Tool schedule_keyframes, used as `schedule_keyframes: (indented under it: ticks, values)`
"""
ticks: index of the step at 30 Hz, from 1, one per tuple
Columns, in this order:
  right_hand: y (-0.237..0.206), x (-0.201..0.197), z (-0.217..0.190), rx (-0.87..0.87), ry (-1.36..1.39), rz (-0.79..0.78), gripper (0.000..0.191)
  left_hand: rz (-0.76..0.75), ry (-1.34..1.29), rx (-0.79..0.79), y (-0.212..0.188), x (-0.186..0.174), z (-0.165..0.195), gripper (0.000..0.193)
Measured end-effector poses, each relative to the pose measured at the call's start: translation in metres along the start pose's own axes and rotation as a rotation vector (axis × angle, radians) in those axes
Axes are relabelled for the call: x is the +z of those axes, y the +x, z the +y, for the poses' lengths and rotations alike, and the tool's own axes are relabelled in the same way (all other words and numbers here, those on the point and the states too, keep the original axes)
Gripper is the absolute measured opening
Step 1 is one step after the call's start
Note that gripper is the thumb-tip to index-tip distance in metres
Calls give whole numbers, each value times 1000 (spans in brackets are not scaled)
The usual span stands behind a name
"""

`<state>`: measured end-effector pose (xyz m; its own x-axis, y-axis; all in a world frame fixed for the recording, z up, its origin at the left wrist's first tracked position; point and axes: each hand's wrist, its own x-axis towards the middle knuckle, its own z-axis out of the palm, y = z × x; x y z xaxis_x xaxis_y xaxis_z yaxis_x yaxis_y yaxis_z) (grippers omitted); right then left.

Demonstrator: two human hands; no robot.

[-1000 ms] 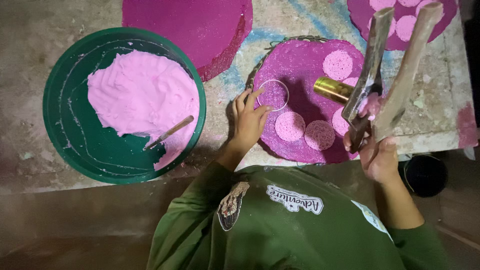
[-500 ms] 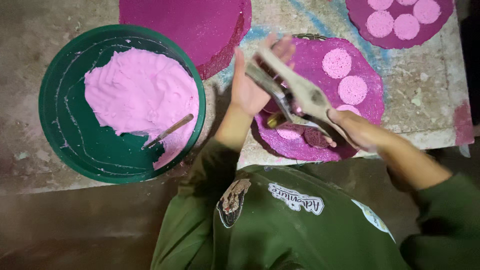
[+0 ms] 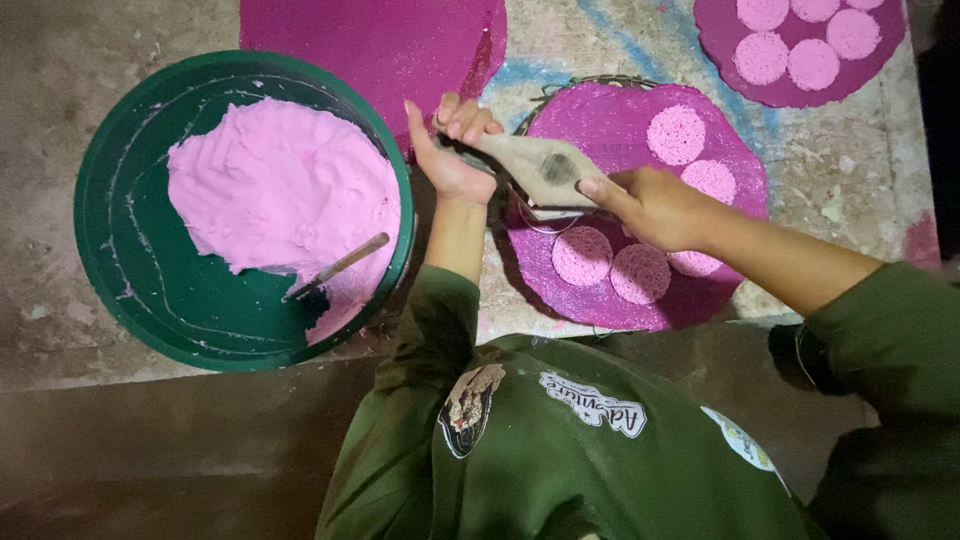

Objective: The person repeatedly scoops pink paste from a green bowl into a handheld press, then presses the paste through a circular die onto a woven tray. The person uses a wooden stick to clear the press and repeats the cycle, accumulating multiple pink circular pads on the tray.

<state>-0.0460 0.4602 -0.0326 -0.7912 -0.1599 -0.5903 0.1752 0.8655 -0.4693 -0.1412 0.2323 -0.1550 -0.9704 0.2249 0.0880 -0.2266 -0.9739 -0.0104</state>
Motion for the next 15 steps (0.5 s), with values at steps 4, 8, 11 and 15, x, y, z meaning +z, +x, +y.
schedule_keyframes:
  ticks: [4, 8, 11, 15]
  values:
    - [-8, -3, 3, 13, -55, -44, 88, 76, -23, 18, -10, -13, -14, 44]
    - [-13, -13, 8, 65, -120, 34, 79, 139, -57, 42, -4, -23, -38, 40]
    - [-10, -14, 9, 97, -228, 124, 76, 117, -43, 39, 11, -25, -41, 40]
    - [1, -3, 5, -6, -200, 271, 71, 92, 43, 66, 27, -16, -26, 42]
